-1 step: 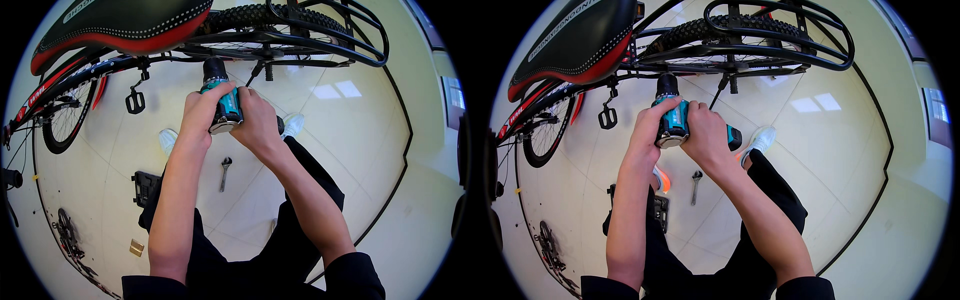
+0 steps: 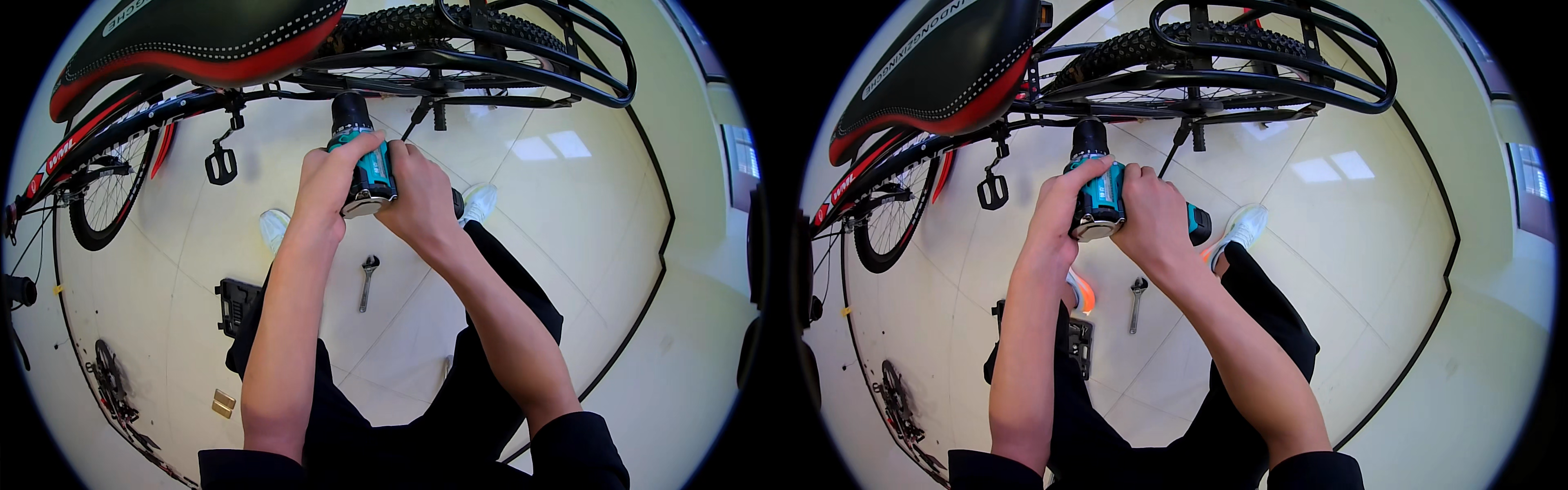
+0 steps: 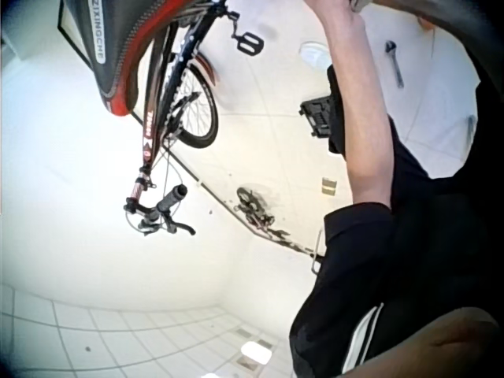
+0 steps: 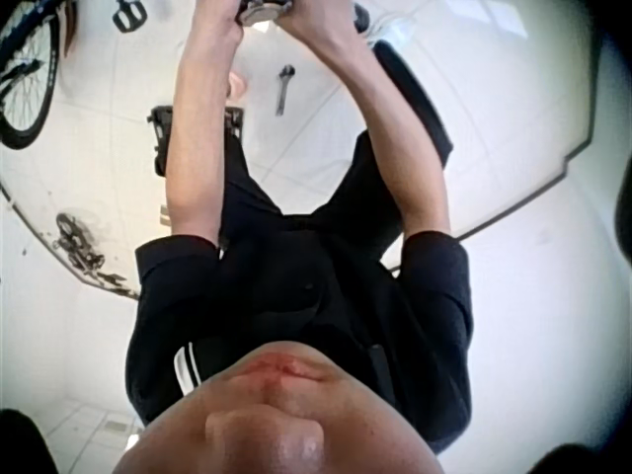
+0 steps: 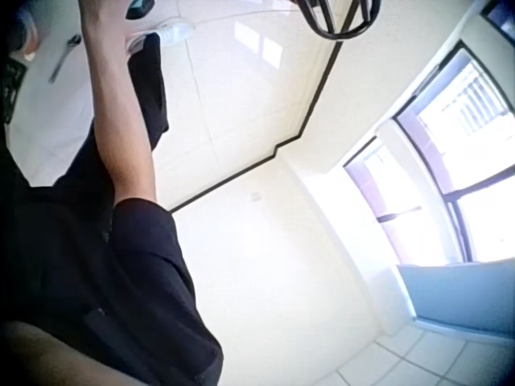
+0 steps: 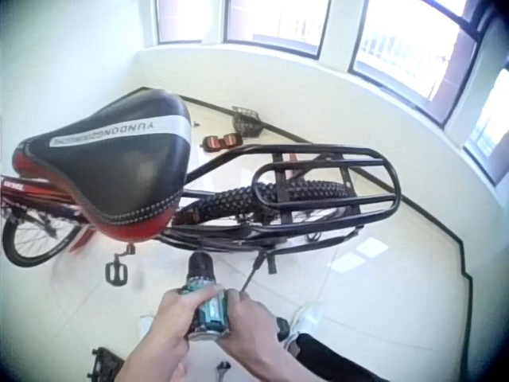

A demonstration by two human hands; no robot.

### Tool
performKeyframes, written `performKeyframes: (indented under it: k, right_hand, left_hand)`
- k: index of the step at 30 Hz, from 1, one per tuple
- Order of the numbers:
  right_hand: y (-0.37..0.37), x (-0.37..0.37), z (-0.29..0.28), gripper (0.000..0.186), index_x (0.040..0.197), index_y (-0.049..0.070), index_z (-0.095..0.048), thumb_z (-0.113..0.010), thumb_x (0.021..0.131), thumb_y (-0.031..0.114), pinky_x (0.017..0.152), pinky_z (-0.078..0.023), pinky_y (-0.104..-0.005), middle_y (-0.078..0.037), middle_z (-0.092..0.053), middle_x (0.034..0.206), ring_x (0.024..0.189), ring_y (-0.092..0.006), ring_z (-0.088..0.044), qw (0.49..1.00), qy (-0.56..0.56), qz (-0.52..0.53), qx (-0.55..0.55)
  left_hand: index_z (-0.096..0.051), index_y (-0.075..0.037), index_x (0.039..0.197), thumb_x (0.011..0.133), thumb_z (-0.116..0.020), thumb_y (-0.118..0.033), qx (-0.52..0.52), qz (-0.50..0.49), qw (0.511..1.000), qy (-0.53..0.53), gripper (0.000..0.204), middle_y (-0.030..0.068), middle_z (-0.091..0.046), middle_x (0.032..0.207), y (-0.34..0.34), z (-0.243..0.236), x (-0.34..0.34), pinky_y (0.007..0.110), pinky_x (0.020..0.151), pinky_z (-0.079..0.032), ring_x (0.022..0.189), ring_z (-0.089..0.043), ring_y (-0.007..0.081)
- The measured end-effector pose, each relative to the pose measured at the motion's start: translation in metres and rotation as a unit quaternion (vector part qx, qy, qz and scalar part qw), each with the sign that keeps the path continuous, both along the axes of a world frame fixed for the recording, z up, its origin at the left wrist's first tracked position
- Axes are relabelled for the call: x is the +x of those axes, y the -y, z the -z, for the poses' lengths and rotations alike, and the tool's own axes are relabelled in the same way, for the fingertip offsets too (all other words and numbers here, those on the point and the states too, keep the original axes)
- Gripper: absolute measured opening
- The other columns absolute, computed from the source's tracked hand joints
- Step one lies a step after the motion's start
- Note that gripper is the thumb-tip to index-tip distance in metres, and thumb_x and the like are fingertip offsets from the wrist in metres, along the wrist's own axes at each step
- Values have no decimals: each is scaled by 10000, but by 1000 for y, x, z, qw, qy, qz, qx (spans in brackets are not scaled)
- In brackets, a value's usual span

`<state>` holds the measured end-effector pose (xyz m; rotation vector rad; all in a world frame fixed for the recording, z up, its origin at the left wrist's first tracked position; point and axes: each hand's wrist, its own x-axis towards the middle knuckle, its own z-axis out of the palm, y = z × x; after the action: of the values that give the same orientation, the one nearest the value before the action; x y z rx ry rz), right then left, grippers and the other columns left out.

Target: The person uses a cordless drill to tighten bolts on the rear rack and handlebar area of a bicycle. They adjust the drill and reposition the bike as needed, then set the drill down and sit back to observe the completed work.

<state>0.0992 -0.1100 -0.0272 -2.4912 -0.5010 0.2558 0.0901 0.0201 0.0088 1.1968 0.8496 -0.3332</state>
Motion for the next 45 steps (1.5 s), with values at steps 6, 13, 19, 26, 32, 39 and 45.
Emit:
performKeyframes:
  k: [6, 13, 19, 26, 32, 39, 45]
  right_hand:
    - [-5, 0, 0, 507, 956, -23, -515, -809, 577, 140, 657, -538, -431, -194, -623, 870, 742, -372, -658, 999, -30, -2, -14]
    - [-12, 0, -5, 588, 965, -17, -508, -853, 535, 187, 640, -539, -418, -187, -612, 868, 732, -362, -661, 999, -31, -1, -14]
    - [-21, -1, 3, 593, 963, -13, -500, -858, 537, 190, 633, -537, -417, -190, -606, 879, 725, -367, -658, 1000, -17, -7, 20]
    - [-30, -2, 3, 597, 940, -7, -489, -870, 532, 204, 627, -535, -411, -186, -603, 861, 726, -366, -659, 999, 4, -7, 32]
    - [-34, -4, -5, 612, 987, -7, -482, -846, 516, 139, 656, -514, -428, -193, -613, 889, 789, -389, -641, 999, -23, -5, 32]
    - [-38, -7, 5, 703, 960, -10, -481, -923, 488, 268, 639, -535, -417, -181, -604, 885, 757, -361, -664, 998, 27, -17, 46]
    - [-43, -9, 8, 751, 969, -3, -482, -947, 467, 308, 645, -536, -416, -180, -608, 898, 766, -363, -663, 997, 33, -11, 67]
  left_hand:
    - [-629, 70, 941, 725, -777, -289, 3, -18, 1000, 6, 444, 98, -652, 801, -3, -5, 0, 275, 611, -497, 653, -643, 161]
    - [-640, 57, 928, 729, -769, -290, 5, -19, 1000, 14, 420, 85, -648, 797, -9, -9, -3, 272, 618, -490, 652, -631, 146]
    - [-643, 28, 985, 744, -765, -314, 37, 1, 999, 21, 436, 77, -652, 831, -17, -6, -4, 264, 638, -499, 690, -643, 143]
    - [-645, 24, 988, 741, -766, -310, 35, 0, 999, 25, 432, 74, -654, 834, -26, -9, -5, 266, 639, -502, 688, -642, 144]
    - [-647, 18, 993, 741, -768, -306, 42, -22, 999, 22, 428, 76, -656, 841, -28, -9, -10, 266, 646, -510, 697, -648, 144]
    - [-623, 32, 1024, 735, -773, -306, 56, -20, 997, 48, 470, 82, -655, 846, -31, -9, -13, 267, 622, -518, 687, -650, 143]
    - [-606, 44, 1048, 720, -786, -298, 97, -40, 993, 47, 507, 88, -653, 840, -32, -9, -15, 268, 592, -529, 660, -652, 144]
